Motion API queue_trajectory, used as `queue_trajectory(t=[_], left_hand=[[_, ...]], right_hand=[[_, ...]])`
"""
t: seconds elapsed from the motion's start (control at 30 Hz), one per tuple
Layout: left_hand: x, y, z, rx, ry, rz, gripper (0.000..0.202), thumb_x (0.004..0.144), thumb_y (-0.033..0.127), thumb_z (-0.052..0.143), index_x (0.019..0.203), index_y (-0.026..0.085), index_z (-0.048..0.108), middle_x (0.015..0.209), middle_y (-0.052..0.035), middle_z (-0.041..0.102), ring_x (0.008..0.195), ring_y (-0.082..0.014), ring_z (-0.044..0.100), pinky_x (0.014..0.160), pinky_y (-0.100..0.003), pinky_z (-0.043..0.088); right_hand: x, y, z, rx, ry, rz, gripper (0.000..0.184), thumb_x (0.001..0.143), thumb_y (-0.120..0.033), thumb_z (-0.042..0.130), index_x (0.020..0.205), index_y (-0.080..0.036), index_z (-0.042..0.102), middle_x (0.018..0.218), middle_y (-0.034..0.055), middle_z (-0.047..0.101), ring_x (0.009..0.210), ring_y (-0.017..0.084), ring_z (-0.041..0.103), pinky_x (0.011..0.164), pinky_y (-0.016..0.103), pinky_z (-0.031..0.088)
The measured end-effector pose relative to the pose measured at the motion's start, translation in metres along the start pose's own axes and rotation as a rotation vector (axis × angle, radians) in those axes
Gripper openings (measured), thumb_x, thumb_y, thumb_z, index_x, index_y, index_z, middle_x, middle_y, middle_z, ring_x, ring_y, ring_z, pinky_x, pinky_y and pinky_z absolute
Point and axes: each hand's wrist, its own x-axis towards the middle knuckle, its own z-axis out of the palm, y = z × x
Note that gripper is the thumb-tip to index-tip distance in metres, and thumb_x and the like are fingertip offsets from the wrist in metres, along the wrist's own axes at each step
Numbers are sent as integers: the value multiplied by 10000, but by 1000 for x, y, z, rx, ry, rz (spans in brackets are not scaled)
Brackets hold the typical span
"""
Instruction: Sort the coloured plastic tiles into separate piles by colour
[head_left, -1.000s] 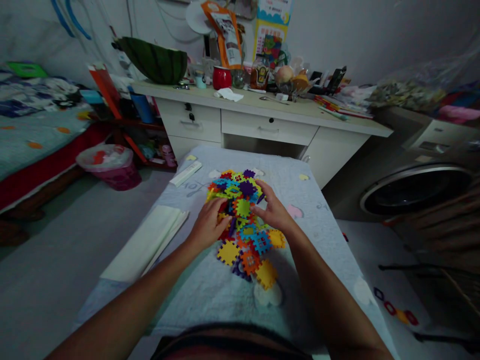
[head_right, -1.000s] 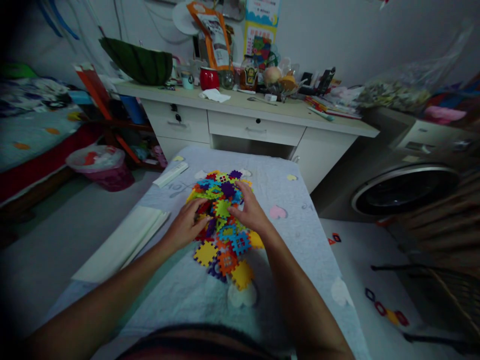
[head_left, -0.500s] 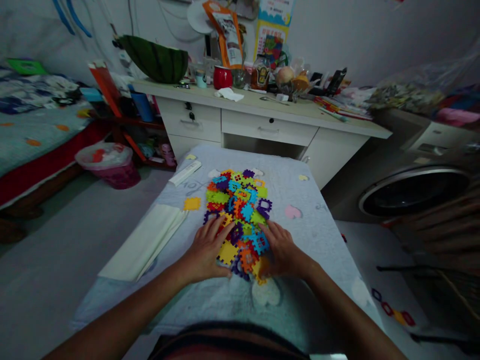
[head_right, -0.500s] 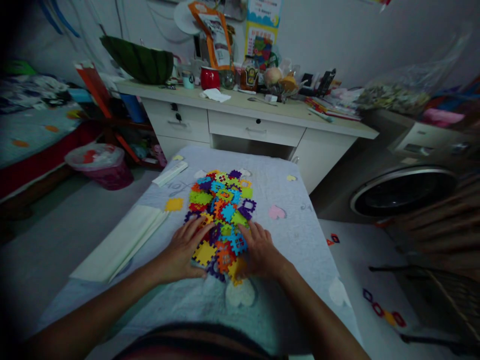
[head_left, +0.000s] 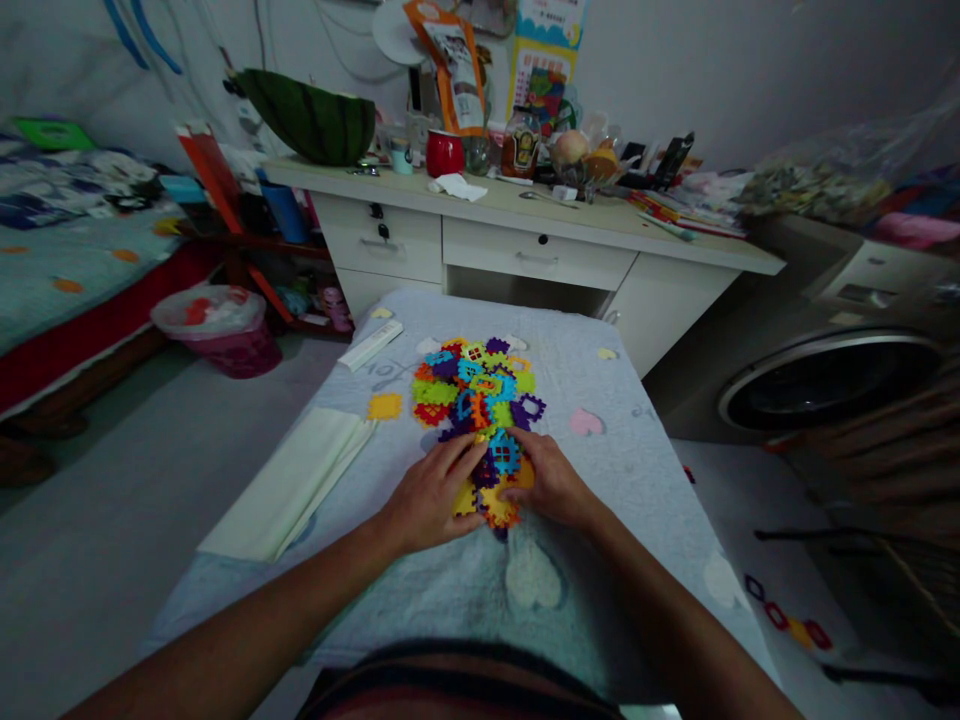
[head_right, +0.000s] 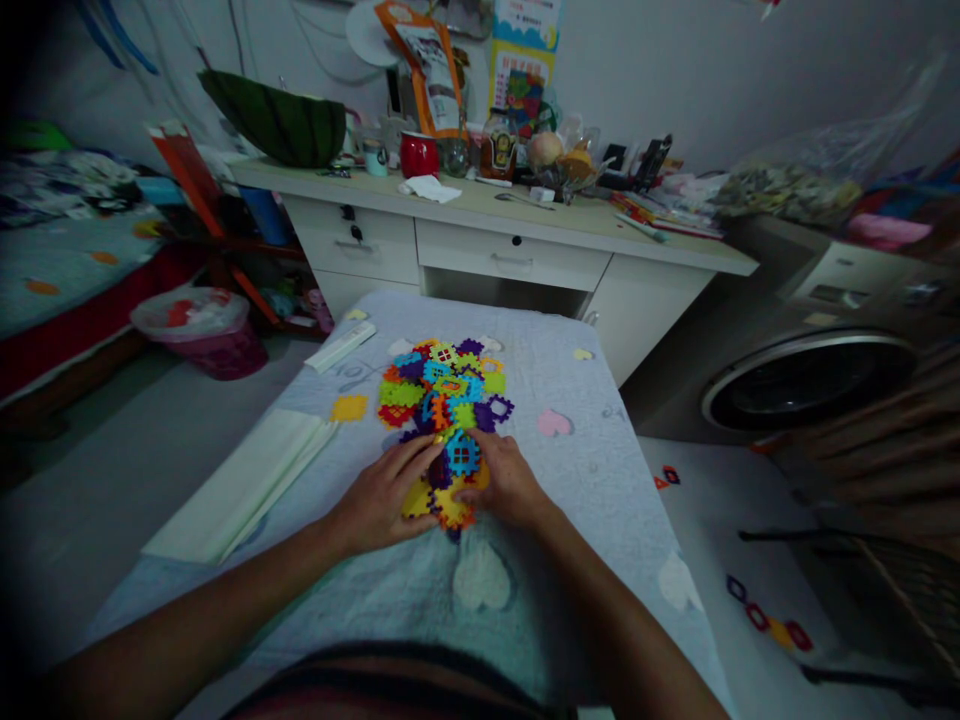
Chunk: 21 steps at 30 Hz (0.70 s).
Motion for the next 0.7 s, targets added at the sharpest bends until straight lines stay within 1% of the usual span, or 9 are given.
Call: queue_trajectory(t=[0.07,0.13,0.27,0.33,0.4,0.47,0.53,0.6,0.7], left_hand=[[-1,0,4,-7,36,-3,869,762,414,683,1502,242,261,1484,-143,388,1313,-317,446,1066,-456,442],[1,-1,8,-14,63,-6,818,799,408,647,1500,240,261,1485,-147,386,1310,-305,462,1045,-435,467],[13,1,10,-25,101,-24,717,846,457,594,1472,237,323,1458,-153,424,1281,-299,502,1001,-428,503],[20,3,8,-51,111,-42,686,848,461,591,1454,240,357,1451,-146,439,1276,-296,509,1002,-432,501],[28,3,5,-108,131,-69,651,851,423,592,1437,238,377,1424,-133,473,1268,-280,517,1013,-424,492],[37,2,0,-188,172,-115,595,855,357,583,1408,229,407,1351,-120,542,1237,-257,543,1028,-414,477],[48,-1,-7,-275,209,-186,537,848,270,562,1368,205,446,1322,-112,576,1211,-243,564,1027,-403,471],[63,-6,-15,-360,243,-256,521,825,277,589,1326,188,478,1306,-107,597,1176,-246,588,1012,-401,477],[86,-17,-29,-375,301,-387,468,861,358,554,1290,176,505,1211,-100,651,1091,-253,628,963,-412,498]], right_hand=[[2,-2,2,52,25,48,857,661,-405,803,1416,-207,448,1331,140,565,1171,316,534,1008,486,409],[3,-2,4,115,60,85,768,694,-387,768,1385,-209,483,1291,123,592,1147,304,545,1000,477,421],[8,-1,12,251,157,130,597,716,-348,725,1275,-221,560,1212,88,629,1111,281,566,996,467,430],[13,-3,13,372,186,175,542,705,-358,728,1205,-211,580,1146,76,651,1050,264,597,961,449,461],[19,-10,11,542,191,247,491,714,-390,718,1147,-205,579,1030,56,673,931,232,633,870,409,513],[28,-20,7,725,179,305,458,731,-429,701,1109,-211,562,918,31,675,805,200,644,758,364,544],[39,-30,4,863,172,315,447,734,-457,696,1082,-222,542,868,14,670,739,179,640,697,335,548],[54,-38,1,908,186,294,449,728,-472,700,1065,-229,529,866,7,666,734,167,636,696,320,546],[81,-43,-3,822,254,271,446,740,-499,676,1069,-228,544,895,3,656,771,154,624,730,305,534]])
